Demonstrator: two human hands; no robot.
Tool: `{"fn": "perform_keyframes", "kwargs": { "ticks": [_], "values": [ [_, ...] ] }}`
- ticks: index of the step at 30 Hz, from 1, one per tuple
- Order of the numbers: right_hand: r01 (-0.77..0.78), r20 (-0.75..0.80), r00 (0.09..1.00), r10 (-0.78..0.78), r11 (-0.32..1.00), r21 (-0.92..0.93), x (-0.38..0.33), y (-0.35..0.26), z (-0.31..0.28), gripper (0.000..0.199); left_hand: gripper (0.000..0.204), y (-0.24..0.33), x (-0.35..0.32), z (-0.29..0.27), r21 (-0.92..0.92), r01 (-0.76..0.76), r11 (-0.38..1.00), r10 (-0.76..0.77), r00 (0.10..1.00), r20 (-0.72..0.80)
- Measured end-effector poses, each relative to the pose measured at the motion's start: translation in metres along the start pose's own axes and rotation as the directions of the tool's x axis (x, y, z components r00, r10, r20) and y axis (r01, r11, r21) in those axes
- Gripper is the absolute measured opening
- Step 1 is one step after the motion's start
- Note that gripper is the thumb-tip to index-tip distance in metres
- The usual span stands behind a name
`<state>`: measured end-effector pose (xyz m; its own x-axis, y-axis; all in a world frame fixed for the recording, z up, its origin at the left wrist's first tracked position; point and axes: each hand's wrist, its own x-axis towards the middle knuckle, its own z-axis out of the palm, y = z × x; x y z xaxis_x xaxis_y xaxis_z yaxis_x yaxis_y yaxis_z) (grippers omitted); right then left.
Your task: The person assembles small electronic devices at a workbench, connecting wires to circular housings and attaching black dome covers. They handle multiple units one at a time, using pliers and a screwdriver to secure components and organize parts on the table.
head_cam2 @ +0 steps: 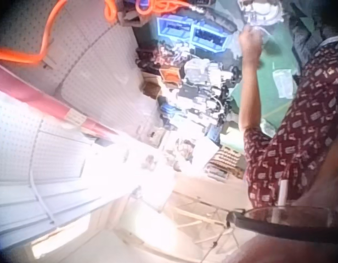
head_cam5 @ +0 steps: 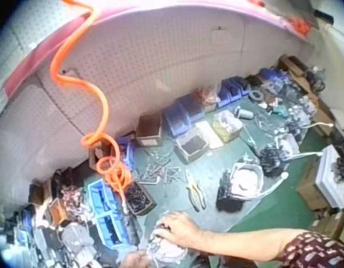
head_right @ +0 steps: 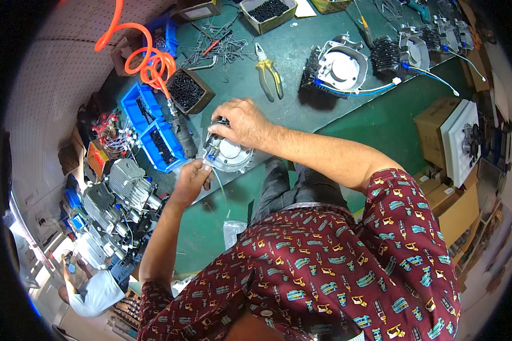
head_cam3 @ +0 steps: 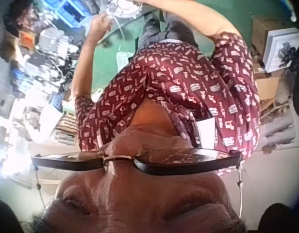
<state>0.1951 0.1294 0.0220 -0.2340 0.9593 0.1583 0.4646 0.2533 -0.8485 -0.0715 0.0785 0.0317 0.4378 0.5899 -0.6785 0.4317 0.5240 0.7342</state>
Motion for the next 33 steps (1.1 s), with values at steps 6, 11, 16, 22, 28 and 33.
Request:
{"fn": "perform_keyframes", "kwargs": {
  "ticks": [6,11,16,22,28,33],
  "values": [
    [0.019,0.011,1.000,-0.020,1.000,0.009,0.000,0.000,0.002,0.025,0.021,-0.004,0.009,-0.012,-0.104,0.074,0.992,-0.051,0.976,0.210],
    [0.015,0.022,1.000,-0.015,1.000,0.012,0.000,-0.001,0.001,0.026,0.015,-0.018,0.004,0.014,0.432,-0.314,0.846,0.385,0.919,-0.088],
    [0.020,0.030,0.999,-0.020,1.000,-0.006,0.001,0.001,0.002,0.026,0.012,-0.023,0.011,0.017,0.720,-0.450,0.528,0.670,0.742,-0.029],
    [0.029,0.040,0.999,-0.029,0.999,-0.014,0.002,0.001,0.000,0.027,0.019,-0.006,-0.006,0.016,0.189,-0.219,0.957,0.238,0.968,-0.084],
    [0.092,0.052,0.994,-0.093,0.995,0.030,0.006,0.005,0.004,0.028,0.028,-0.017,0.002,0.017,-0.475,0.132,0.870,-0.108,0.991,0.076],
    [0.128,0.119,0.984,-0.131,0.991,0.032,0.011,0.005,0.003,0.028,0.029,-0.050,0.005,0.032,-0.903,0.398,0.163,-0.077,0.917,0.391]
  ]
}}
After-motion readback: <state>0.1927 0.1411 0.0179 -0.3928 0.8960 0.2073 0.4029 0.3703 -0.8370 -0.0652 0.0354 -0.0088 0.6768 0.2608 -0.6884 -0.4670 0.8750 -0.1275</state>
